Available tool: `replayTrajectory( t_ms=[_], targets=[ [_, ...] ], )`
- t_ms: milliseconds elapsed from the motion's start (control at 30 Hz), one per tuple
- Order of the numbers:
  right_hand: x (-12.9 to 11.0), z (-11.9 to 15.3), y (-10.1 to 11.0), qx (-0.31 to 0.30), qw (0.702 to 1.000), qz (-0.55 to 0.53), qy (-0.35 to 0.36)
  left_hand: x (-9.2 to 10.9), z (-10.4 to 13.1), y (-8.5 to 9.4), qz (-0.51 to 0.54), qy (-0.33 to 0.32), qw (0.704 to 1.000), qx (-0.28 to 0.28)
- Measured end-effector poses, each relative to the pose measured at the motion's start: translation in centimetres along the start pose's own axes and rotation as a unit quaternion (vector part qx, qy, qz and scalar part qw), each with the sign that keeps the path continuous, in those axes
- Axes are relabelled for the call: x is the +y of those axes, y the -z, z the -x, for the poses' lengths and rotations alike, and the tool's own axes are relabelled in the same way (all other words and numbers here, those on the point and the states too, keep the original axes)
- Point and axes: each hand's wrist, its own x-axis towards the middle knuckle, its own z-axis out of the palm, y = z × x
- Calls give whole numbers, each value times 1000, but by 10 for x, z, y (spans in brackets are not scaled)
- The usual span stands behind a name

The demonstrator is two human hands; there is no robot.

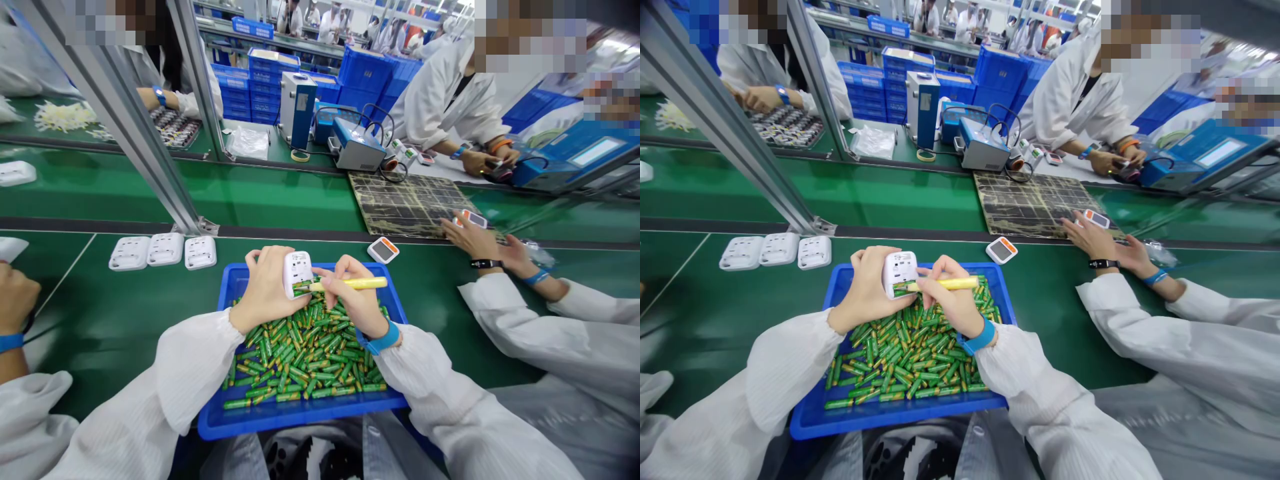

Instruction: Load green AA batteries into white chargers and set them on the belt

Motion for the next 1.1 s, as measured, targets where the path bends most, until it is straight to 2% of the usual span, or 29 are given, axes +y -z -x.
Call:
replayTrajectory(
  t_ms=[100,300,467,567,667,733,833,1000,1100],
  targets=[
    [1,1,-3,-19,1000,1,3,-1,0,0,-10,-8,1000,0],
    [-1,0,-3,-12,1000,16,19,-1,0,-1,-23,-15,1000,-5],
    [0,4,-5,3,994,107,26,0,0,2,-64,-36,997,-11],
    [-2,11,-8,11,959,259,112,-1,0,3,-114,-72,991,0],
    [-6,18,-12,-17,893,391,221,0,1,2,-144,-99,985,-8],
    [-9,23,-15,-30,860,444,250,1,2,1,-145,-102,984,-22],
    [-14,29,-20,-25,828,491,269,5,4,0,-132,-101,985,-38],
    [-17,34,-23,4,812,516,274,10,5,3,-134,-126,982,-42],
    [-13,26,-14,55,831,511,213,9,6,5,-132,-98,986,-19]
  ],
)
